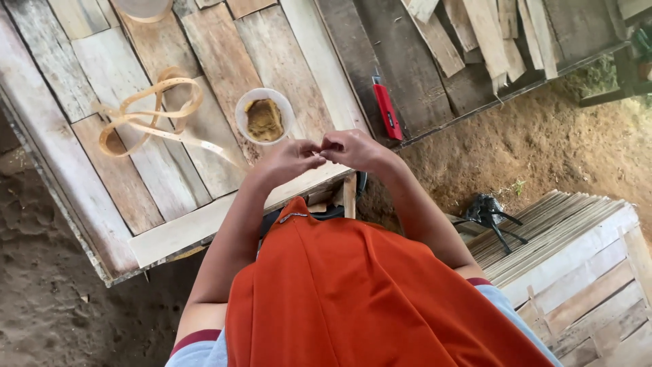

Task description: The person unrolls a thin strip of material from a spool and places it on a wooden surface. They then use a small container to apply a paste-like adhesive onto the strip and smooth it down with their fingers. The person repeats this process on several wooden pieces.

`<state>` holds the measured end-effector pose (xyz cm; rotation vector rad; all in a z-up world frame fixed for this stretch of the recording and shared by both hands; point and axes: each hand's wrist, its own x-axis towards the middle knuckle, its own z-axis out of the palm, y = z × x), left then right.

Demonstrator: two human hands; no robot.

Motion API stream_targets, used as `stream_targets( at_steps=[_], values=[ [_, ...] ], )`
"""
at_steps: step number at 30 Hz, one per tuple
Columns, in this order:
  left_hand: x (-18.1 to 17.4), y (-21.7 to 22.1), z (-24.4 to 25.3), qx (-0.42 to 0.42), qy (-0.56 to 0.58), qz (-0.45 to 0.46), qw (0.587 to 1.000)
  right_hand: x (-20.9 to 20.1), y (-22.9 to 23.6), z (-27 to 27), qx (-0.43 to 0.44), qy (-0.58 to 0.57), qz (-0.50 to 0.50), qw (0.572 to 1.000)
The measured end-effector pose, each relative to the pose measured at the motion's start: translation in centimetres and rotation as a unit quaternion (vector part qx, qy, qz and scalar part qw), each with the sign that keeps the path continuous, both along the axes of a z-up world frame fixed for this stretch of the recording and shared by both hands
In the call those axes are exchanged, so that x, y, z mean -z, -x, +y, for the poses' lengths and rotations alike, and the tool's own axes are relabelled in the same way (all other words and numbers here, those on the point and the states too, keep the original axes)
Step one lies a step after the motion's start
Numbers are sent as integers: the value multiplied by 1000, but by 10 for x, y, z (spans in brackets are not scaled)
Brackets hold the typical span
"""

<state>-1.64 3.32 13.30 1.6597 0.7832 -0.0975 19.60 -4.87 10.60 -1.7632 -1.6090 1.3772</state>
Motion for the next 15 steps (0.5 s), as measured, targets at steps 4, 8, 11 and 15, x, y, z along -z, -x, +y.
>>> stream_targets(
  at_steps=[4, 8, 11, 15],
  values=[
    [24, -10, 2, 18, -22, 15, 1000, -5, -20, -12, 26, 21, 15, 999],
    [38, -8, 4, 28, 6, 96, 995, 11, -51, -26, 17, 68, -43, 997],
    [62, -10, 2, 49, 26, 144, 988, 22, -57, -32, 21, 83, -55, 995],
    [119, -15, 6, 86, -103, 227, 965, -1, -56, -34, 6, 85, -118, 989]
  ],
)
